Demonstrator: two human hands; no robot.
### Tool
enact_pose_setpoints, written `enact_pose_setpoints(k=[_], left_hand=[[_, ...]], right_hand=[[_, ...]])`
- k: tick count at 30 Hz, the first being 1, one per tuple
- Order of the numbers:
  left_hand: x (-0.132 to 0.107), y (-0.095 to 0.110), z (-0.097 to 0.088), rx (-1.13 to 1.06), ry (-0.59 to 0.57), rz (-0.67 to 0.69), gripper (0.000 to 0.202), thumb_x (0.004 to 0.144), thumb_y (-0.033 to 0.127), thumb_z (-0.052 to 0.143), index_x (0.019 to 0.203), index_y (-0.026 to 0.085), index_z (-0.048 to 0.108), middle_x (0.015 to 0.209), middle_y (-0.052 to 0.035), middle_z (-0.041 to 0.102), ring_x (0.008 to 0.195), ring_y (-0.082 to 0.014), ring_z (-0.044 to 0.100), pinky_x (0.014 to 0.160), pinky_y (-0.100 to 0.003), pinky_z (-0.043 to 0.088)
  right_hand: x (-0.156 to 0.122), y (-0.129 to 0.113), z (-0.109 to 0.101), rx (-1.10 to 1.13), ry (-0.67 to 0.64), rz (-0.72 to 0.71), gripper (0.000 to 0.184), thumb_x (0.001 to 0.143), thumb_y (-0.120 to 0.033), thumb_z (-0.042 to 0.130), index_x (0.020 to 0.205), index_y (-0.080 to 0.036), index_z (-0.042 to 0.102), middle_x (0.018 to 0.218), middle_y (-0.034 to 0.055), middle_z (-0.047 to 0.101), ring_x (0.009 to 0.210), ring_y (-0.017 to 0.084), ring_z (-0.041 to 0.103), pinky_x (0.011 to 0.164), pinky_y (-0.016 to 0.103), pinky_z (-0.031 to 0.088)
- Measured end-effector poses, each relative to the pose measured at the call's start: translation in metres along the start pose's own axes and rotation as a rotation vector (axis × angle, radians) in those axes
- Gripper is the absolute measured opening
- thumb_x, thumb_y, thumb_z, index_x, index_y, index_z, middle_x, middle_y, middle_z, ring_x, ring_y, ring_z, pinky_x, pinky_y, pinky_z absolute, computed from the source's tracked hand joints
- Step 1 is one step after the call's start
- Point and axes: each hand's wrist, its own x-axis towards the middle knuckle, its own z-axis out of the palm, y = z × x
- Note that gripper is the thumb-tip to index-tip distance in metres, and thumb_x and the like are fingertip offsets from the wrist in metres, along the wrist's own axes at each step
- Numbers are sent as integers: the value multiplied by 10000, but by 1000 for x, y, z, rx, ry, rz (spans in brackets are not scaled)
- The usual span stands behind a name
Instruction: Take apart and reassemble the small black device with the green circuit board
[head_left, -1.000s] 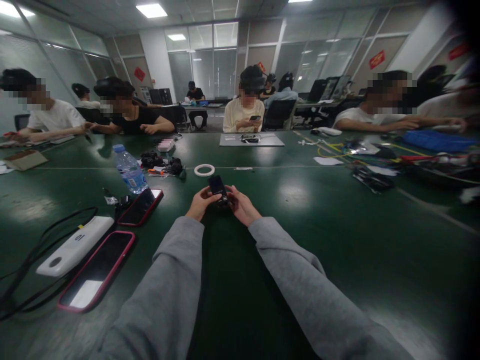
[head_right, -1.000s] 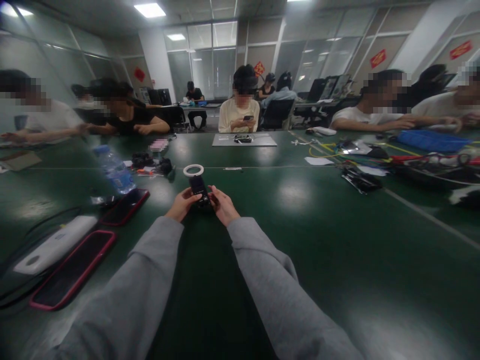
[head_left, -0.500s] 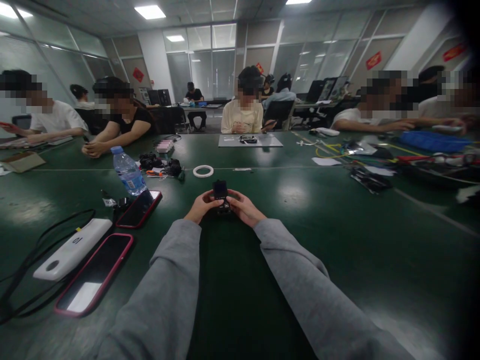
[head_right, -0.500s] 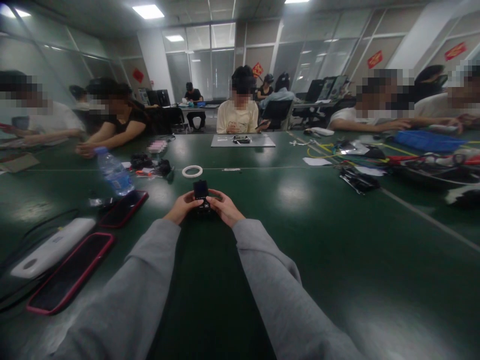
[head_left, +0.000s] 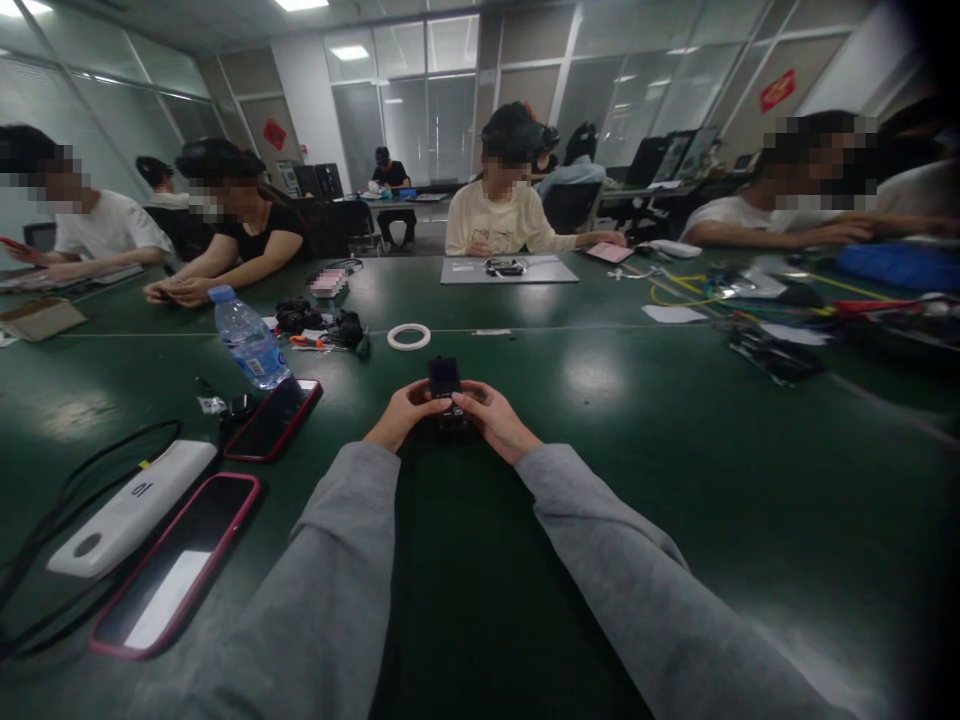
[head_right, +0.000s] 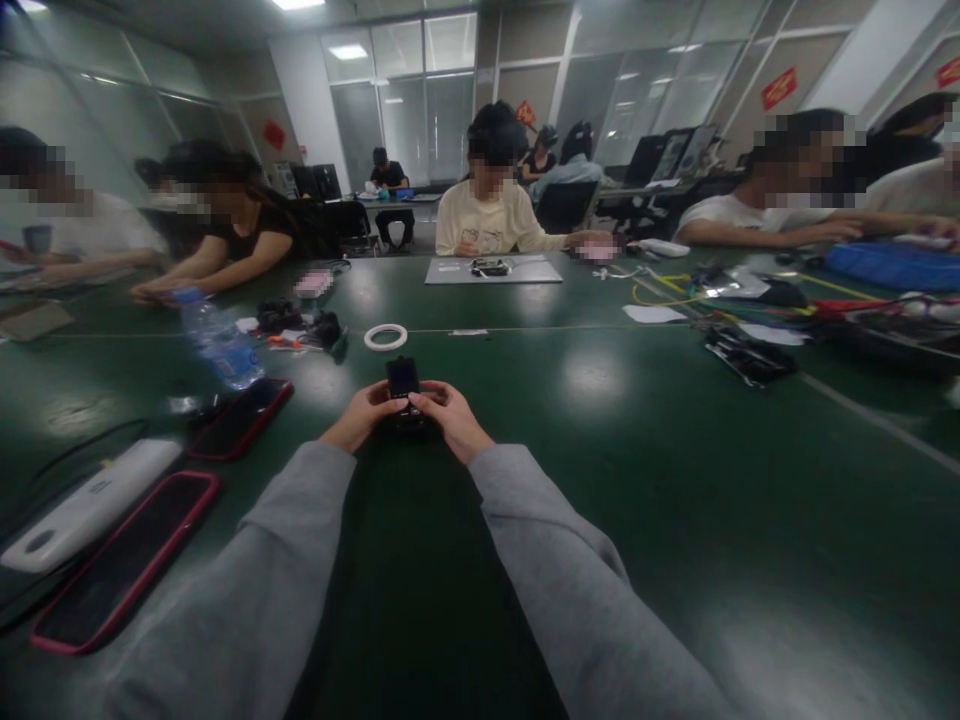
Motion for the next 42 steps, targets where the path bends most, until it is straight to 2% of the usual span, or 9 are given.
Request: enact_pose_setpoints(k=[8, 15, 22, 33, 42], left_hand=[[3, 1, -1, 9, -6, -28, 599, 630, 270, 807, 1176, 124, 607, 1076, -105, 656, 986, -208, 608, 946, -377, 421], [3, 3, -1, 40, -24, -44, 571, 661, 299, 790, 1168, 112, 605, 1133, -128, 641, 1021, -223, 599, 943, -375, 425], [4, 3, -1, 60, -15, -46, 608, 634, 308, 806, 1172, 113, 598, 1110, -126, 652, 1014, -225, 603, 951, -385, 417], [6, -2, -4, 72, -18, -46, 630, 643, 340, 797, 1199, 131, 585, 1037, -109, 667, 965, -219, 615, 925, -388, 428], [2, 5, -1, -35, 14, -114, 684, 657, 306, 794, 1268, 140, 534, 1000, -93, 663, 850, -155, 614, 819, -316, 462]], right_hand=[[-2, -2, 3, -17, 53, 12, 534, 596, -334, 844, 1003, -177, 537, 915, 16, 608, 833, 119, 590, 752, 238, 461], [1, -1, -2, -35, 32, 30, 511, 629, -352, 831, 1010, -185, 534, 928, 10, 599, 819, 106, 587, 721, 219, 459], [-2, -6, 2, -26, 17, 55, 541, 615, -325, 839, 1031, -191, 521, 895, 3, 604, 766, 100, 579, 690, 217, 454], [-3, -4, 2, -43, 9, 46, 543, 657, -328, 815, 1087, -187, 515, 944, 19, 613, 821, 110, 596, 727, 222, 475], [4, 0, -3, 6, 49, 38, 506, 652, -373, 813, 1046, -213, 539, 989, 11, 607, 872, 117, 599, 757, 225, 506]])
